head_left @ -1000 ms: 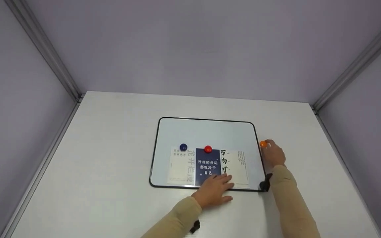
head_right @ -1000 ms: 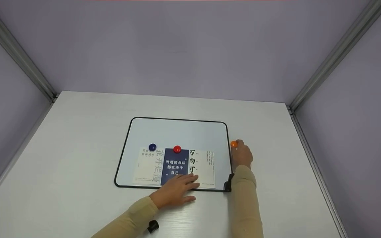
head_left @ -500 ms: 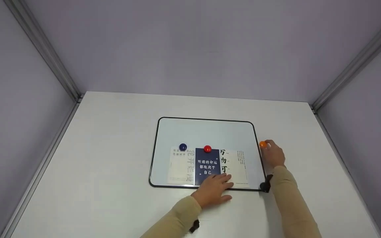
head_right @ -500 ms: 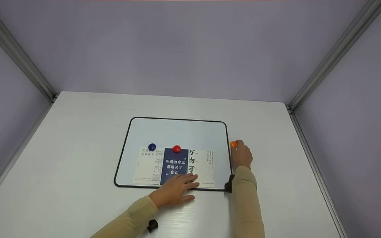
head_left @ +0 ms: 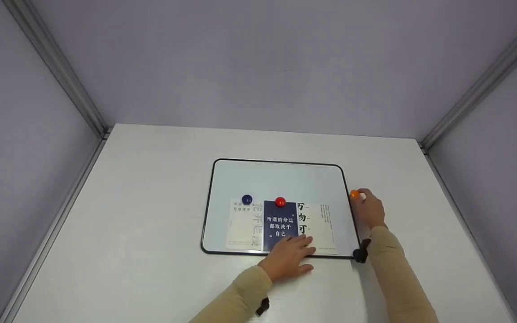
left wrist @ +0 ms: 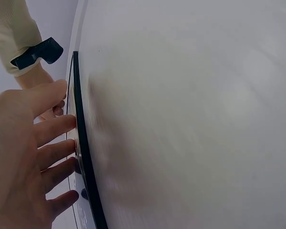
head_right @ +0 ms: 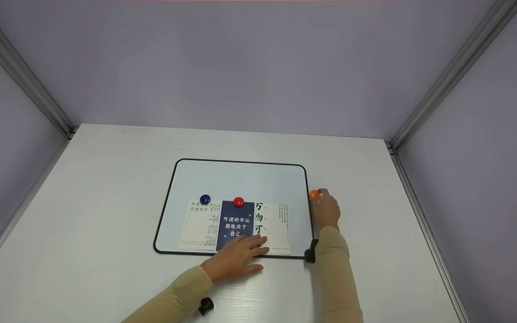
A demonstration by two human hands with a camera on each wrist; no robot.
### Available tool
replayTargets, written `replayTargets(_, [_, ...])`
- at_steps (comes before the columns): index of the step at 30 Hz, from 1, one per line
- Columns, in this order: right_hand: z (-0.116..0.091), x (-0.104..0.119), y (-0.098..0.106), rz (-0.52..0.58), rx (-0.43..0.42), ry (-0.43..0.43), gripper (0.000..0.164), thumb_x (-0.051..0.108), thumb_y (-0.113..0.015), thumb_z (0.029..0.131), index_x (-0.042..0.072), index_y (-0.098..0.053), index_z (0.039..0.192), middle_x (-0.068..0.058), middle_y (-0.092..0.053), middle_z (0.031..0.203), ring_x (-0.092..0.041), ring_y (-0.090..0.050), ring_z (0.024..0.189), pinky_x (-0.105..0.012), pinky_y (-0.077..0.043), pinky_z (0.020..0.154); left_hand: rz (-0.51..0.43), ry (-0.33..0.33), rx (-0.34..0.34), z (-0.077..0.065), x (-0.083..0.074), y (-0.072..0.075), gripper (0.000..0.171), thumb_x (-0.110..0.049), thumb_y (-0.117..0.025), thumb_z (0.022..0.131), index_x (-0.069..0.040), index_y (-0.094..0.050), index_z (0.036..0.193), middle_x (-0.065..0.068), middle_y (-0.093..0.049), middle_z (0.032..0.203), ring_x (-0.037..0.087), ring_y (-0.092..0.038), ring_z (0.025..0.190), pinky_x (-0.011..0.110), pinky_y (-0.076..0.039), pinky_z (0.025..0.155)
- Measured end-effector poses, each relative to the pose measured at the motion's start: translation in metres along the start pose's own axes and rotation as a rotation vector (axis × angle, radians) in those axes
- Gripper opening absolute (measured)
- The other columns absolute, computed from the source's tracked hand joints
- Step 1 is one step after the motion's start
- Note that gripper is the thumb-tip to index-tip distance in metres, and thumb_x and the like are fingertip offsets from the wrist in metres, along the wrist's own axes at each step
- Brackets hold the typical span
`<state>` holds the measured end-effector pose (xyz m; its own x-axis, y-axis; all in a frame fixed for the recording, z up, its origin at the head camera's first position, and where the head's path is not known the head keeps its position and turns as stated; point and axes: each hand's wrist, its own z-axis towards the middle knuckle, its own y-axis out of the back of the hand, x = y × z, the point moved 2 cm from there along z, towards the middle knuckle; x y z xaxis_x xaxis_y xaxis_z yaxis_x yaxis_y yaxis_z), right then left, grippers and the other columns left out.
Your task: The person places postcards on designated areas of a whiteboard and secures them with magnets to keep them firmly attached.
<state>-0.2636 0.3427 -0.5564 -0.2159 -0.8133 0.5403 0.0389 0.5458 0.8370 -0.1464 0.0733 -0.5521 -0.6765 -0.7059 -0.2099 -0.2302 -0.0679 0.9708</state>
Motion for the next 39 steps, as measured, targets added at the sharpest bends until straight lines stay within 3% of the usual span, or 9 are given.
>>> replayTargets(11, [-0.004, 0.011, 0.003, -0.022, 0.006, 0.035, 0.043, 0.028, -0.055, 0.098, 0.004, -0.051, 0.133, -0.014, -0.058, 0.084, -0.019, -0.045, 0.066, -0.025, -0.034, 0.054, -0.001, 0.003, 0.003, 0.000, 0.000, 0.000, 0.050, -0.054, -0.046, 0.096, -0.031, -0.049, 0.139, -0.007, -0.038, 0.156, 0.013, -0.037, 0.145, 0.038, -0.034, 0.119])
replayTargets(18, [-0.006, 0.019, 0.007, -0.056, -0.028, 0.098, 0.040, 0.024, -0.059, 0.096, 0.001, -0.054, 0.129, -0.015, -0.057, 0.083, -0.021, -0.045, 0.068, -0.025, -0.032, 0.056, 0.016, 0.008, 0.014, 0.001, -0.001, 0.001, 0.050, -0.055, -0.045, 0.096, -0.031, -0.049, 0.140, -0.007, -0.038, 0.156, 0.012, -0.036, 0.145, 0.036, -0.033, 0.120])
replayTargets(39, [-0.017, 0.035, -0.003, -0.034, 0.018, 0.135, 0.042, 0.024, -0.059, 0.096, 0.001, -0.054, 0.130, -0.008, -0.050, 0.075, -0.018, -0.042, 0.063, -0.026, -0.032, 0.054, 0.007, 0.017, 0.033, 0.000, -0.001, 0.004, 0.051, -0.057, -0.044, 0.096, -0.032, -0.048, 0.140, -0.008, -0.036, 0.156, 0.012, -0.036, 0.146, 0.037, -0.033, 0.120])
